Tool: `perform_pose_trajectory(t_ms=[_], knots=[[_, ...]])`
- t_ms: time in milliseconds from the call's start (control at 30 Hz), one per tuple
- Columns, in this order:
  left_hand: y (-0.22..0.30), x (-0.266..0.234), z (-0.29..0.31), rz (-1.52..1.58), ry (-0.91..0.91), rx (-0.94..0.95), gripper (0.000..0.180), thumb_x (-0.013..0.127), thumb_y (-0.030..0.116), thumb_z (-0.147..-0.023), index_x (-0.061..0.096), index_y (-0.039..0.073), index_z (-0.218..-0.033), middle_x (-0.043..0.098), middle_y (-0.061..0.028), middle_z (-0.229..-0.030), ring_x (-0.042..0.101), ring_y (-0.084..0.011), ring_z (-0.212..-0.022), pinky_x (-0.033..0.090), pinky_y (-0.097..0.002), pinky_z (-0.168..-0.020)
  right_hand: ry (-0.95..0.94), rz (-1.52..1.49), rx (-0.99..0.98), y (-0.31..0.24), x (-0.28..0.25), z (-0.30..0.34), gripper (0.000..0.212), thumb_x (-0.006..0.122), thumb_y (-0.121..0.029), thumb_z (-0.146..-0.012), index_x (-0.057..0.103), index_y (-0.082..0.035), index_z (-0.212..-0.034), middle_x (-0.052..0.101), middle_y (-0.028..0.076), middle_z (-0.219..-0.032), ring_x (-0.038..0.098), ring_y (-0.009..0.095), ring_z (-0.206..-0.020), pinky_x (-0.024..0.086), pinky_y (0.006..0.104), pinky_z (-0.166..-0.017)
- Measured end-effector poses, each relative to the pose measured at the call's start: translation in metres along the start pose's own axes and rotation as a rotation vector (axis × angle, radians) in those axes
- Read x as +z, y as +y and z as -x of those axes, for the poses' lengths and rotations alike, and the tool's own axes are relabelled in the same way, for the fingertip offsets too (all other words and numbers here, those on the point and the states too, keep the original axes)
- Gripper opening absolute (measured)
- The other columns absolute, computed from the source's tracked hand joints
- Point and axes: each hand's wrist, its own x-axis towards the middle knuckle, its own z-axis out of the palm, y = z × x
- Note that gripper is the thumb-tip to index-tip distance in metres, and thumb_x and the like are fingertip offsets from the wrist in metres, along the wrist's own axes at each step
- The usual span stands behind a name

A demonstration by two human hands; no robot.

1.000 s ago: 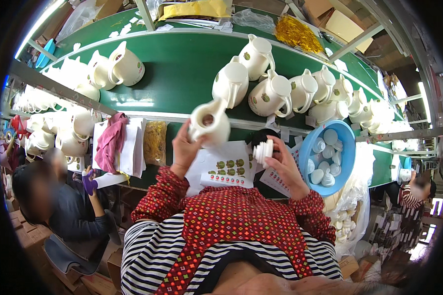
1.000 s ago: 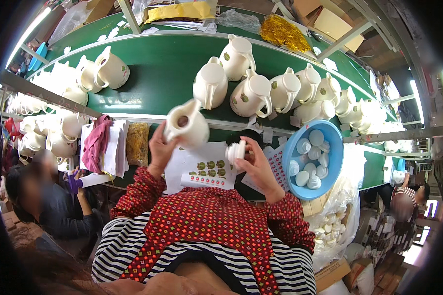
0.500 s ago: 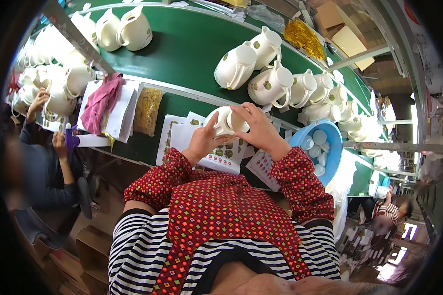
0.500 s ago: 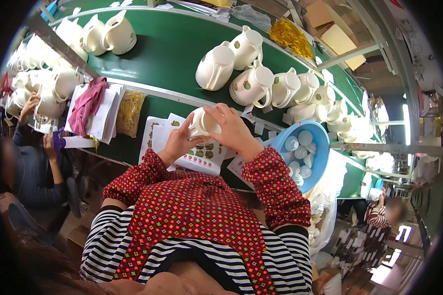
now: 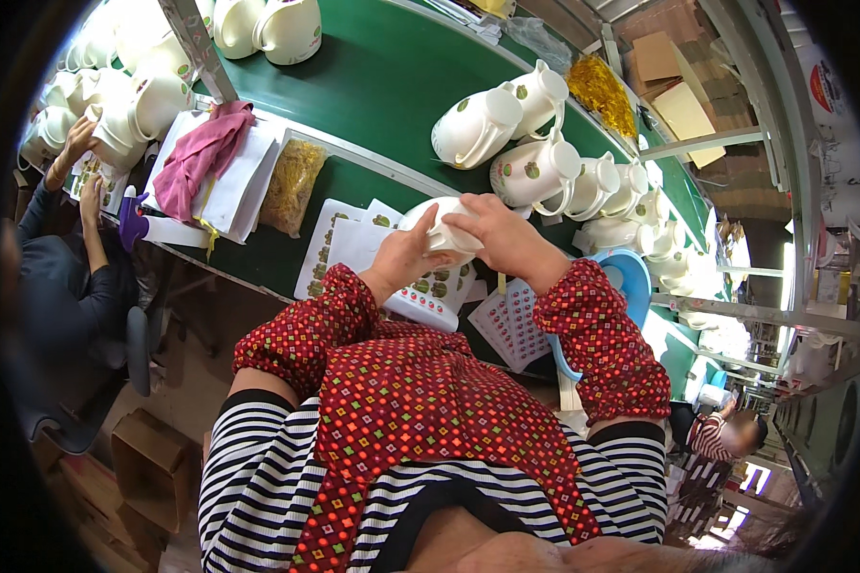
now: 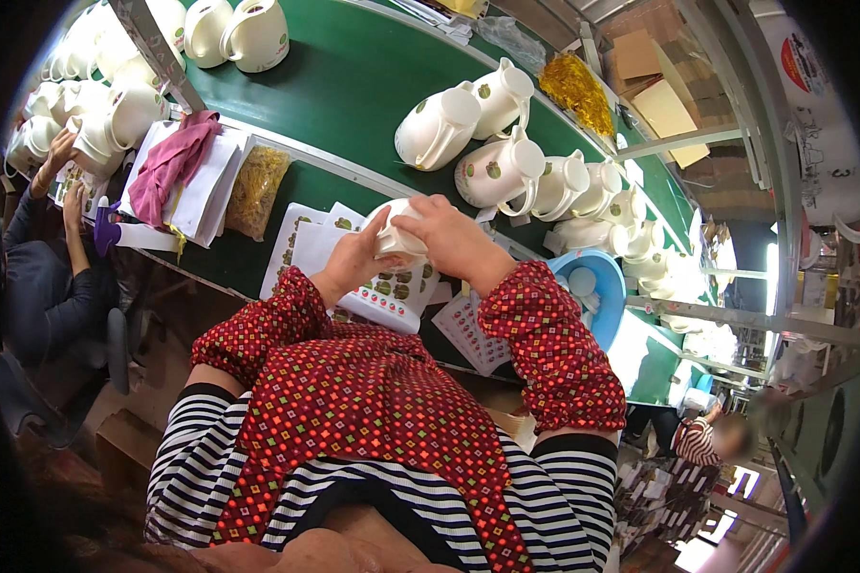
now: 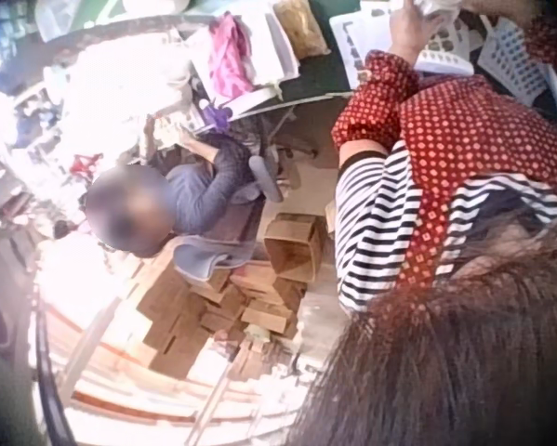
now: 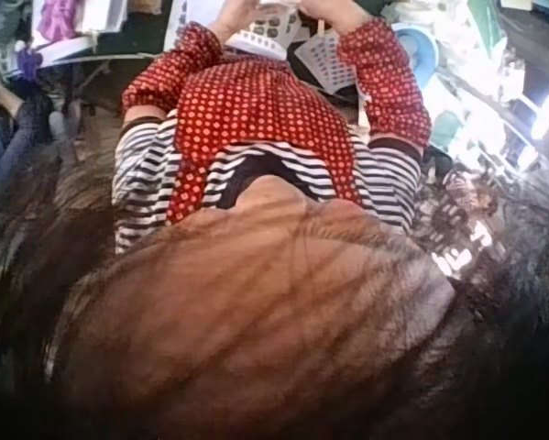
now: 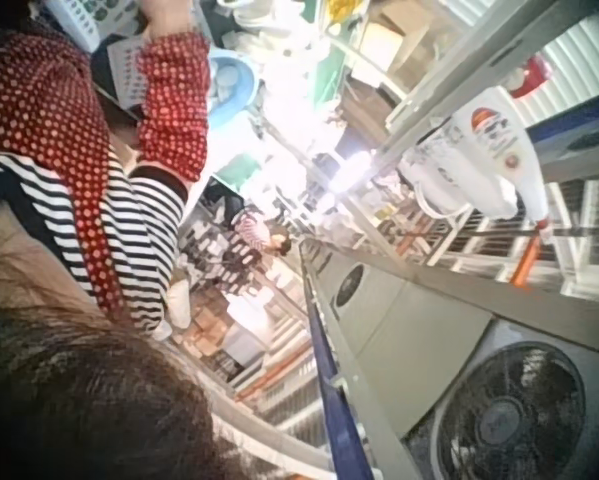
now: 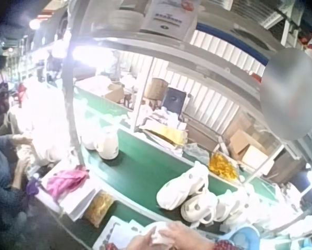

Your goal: The person repeatedly picks up white plastic pitchers from a green workbench, applies small stickers to their sides, and places them back on the bench. The person also handles sticker sheets and a blue bowl of white plastic lids.

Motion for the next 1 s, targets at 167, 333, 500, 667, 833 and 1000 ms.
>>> perform_pose_trajectory(t_ms=[167,333,500,667,833,1000], knots=[[0.001,-0.001,0.003,-0.022,-0.012,0.009,0.1,0.087,0.032,-0.084,0.027,0.015,-0.163,0.074,-0.0228,-0.108,0.072,-0.0447,-0.094,0.058,-0.0469,-0.08,0.014,0.094,-0.177,0.009,0.005,-0.001,0.058,0.071,0.007,-0.078,0.065,-0.016,-0.131,0.054,0.014,-0.143,0.052,0.039,-0.13,0.048,0.0431,-0.11],[0.008,-0.005,0.001,-0.063,-0.055,-0.053,0.103,0.088,0.035,-0.082,0.027,0.014,-0.162,0.074,-0.0237,-0.104,0.072,-0.0452,-0.09,0.058,-0.0484,-0.078,-0.002,0.153,-0.303,0.015,0.002,-0.002,0.058,0.068,0.009,-0.08,0.064,-0.016,-0.132,0.054,0.015,-0.144,0.053,0.04,-0.129,0.049,0.0438,-0.108],[-0.006,0.002,-0.001,-0.048,-0.004,0.018,0.104,0.088,0.037,-0.081,0.028,0.013,-0.162,0.073,-0.0242,-0.099,0.072,-0.0457,-0.087,0.057,-0.0498,-0.076,-0.115,0.223,-0.106,0.009,-0.005,-0.009,0.047,0.075,-0.017,-0.088,0.062,-0.013,-0.133,0.055,0.021,-0.141,0.061,0.039,-0.124,0.056,0.0454,-0.092],[0.007,-0.008,-0.001,-0.058,-0.048,-0.038,0.104,0.088,0.037,-0.08,0.03,0.01,-0.162,0.073,-0.0254,-0.098,0.072,-0.046,-0.087,0.057,-0.0501,-0.076,-0.112,0.189,0.453,-0.008,0.005,-0.025,0.068,0.068,-0.057,-0.093,0.055,-0.011,-0.141,0.056,0.03,-0.132,0.071,0.043,-0.092,0.058,0.0508,-0.079],[-0.002,-0.001,0.0,-0.039,0.019,0.046,0.103,0.088,0.038,-0.08,0.031,0.009,-0.161,0.073,-0.026,-0.097,0.072,-0.0458,-0.087,0.058,-0.0497,-0.076,-0.05,0.331,0.012,0.007,0.007,-0.004,0.078,0.077,-0.036,-0.088,0.043,-0.011,-0.153,0.055,0.026,-0.133,0.068,0.04,-0.109,0.058,0.0459,-0.086],[0.003,-0.003,-0.001,-0.038,-0.024,-0.002,0.102,0.087,0.038,-0.082,0.029,0.01,-0.161,0.074,-0.0259,-0.099,0.073,-0.0453,-0.088,0.058,-0.0491,-0.077,-0.196,0.207,0.451,-0.001,-0.002,-0.018,0.081,0.085,-0.025,-0.08,0.046,-0.011,-0.15,0.057,0.024,-0.131,0.068,0.04,-0.103,0.058,0.0453,-0.083]])
